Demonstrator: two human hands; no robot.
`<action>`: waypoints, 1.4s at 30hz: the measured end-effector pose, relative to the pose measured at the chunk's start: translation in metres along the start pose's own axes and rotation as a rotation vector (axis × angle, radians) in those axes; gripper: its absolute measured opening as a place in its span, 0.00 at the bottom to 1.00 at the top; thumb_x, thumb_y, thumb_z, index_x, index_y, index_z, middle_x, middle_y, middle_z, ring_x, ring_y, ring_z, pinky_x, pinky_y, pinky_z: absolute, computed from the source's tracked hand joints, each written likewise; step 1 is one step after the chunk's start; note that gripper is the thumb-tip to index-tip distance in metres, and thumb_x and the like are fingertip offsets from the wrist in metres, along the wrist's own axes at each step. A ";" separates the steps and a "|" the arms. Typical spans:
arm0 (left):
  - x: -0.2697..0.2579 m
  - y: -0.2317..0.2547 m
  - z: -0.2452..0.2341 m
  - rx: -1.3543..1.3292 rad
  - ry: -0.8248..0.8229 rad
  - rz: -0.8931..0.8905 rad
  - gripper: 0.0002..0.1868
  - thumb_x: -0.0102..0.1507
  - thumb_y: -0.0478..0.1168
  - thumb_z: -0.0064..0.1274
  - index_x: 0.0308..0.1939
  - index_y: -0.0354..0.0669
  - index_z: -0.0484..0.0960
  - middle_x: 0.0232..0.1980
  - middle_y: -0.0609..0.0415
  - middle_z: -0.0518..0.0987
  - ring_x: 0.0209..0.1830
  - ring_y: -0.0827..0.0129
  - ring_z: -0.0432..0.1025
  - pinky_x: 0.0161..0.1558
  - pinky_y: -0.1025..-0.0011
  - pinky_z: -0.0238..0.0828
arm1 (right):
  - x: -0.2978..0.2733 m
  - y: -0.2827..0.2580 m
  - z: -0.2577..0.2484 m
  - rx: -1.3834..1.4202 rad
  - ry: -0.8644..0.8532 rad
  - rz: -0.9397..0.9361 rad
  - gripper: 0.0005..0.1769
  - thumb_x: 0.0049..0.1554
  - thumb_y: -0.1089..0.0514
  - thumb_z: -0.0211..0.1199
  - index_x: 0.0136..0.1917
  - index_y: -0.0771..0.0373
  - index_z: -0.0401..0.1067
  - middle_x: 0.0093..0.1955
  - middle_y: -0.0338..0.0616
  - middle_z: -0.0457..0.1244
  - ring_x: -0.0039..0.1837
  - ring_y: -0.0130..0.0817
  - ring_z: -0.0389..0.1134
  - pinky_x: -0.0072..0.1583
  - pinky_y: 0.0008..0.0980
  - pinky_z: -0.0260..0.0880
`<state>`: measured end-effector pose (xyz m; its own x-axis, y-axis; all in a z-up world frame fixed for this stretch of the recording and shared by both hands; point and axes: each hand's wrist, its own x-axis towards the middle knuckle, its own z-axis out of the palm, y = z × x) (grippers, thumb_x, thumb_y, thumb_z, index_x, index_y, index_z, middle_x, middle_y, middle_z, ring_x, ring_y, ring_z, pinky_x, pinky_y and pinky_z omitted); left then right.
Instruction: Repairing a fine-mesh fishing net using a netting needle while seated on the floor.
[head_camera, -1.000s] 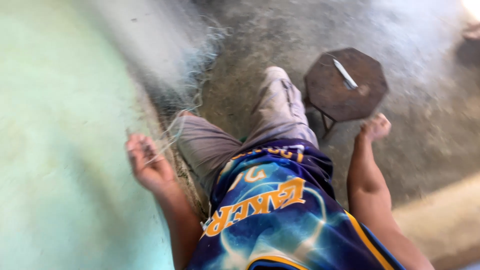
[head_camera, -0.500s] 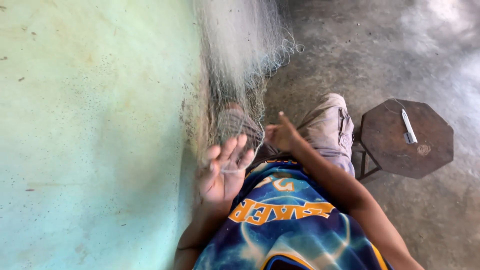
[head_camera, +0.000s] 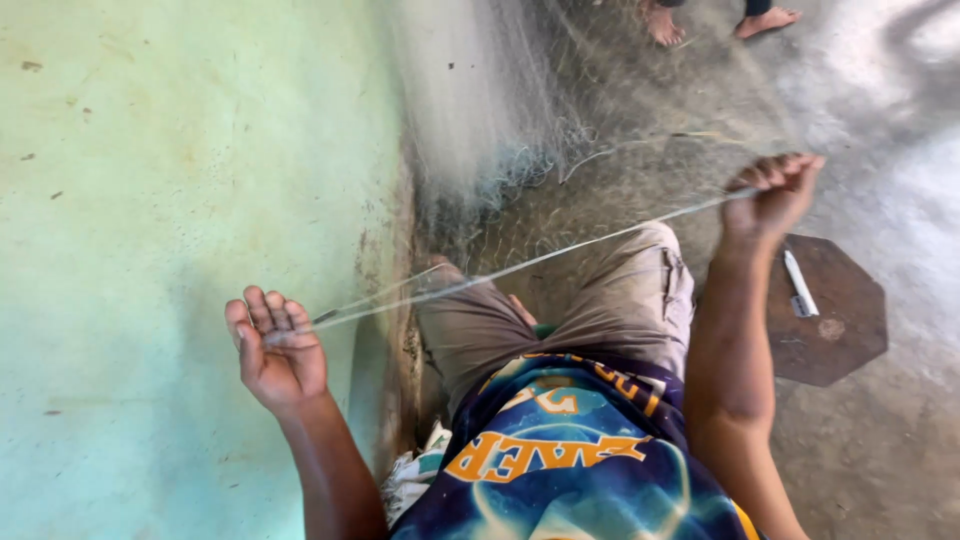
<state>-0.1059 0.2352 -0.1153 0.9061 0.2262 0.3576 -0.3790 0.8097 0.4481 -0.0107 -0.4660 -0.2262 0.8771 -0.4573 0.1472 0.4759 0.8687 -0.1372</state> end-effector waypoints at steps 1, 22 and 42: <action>0.000 -0.004 -0.013 -0.013 -0.002 -0.006 0.13 0.76 0.37 0.47 0.64 0.46 0.79 0.70 0.49 0.78 0.69 0.59 0.73 0.70 0.62 0.72 | -0.019 -0.019 0.024 -0.010 -0.004 -0.010 0.17 0.65 0.41 0.59 0.40 0.50 0.75 0.34 0.25 0.61 0.34 0.15 0.59 0.38 0.16 0.56; -0.102 -0.090 -0.087 -0.122 0.101 -0.341 0.16 0.68 0.37 0.59 0.59 0.38 0.79 0.62 0.36 0.79 0.53 0.47 0.79 0.56 0.52 0.79 | -0.061 -0.150 -0.149 -0.927 0.204 0.491 0.21 0.77 0.37 0.48 0.45 0.47 0.63 0.37 0.25 0.54 0.33 0.15 0.54 0.36 0.11 0.55; -0.137 -0.281 0.068 0.069 -0.338 -0.631 0.20 0.75 0.34 0.41 0.69 0.24 0.72 0.65 0.33 0.75 0.62 0.48 0.73 0.66 0.46 0.68 | -0.186 0.033 0.137 -1.396 -0.392 0.627 0.23 0.42 0.84 0.48 0.38 0.71 0.81 0.31 0.52 0.70 0.31 0.36 0.67 0.37 0.37 0.75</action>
<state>-0.1367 -0.0603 -0.2349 0.8530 -0.4622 0.2424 0.1763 0.6924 0.6997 -0.1673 -0.3258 -0.1240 0.9842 0.1608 -0.0740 -0.0649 -0.0611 -0.9960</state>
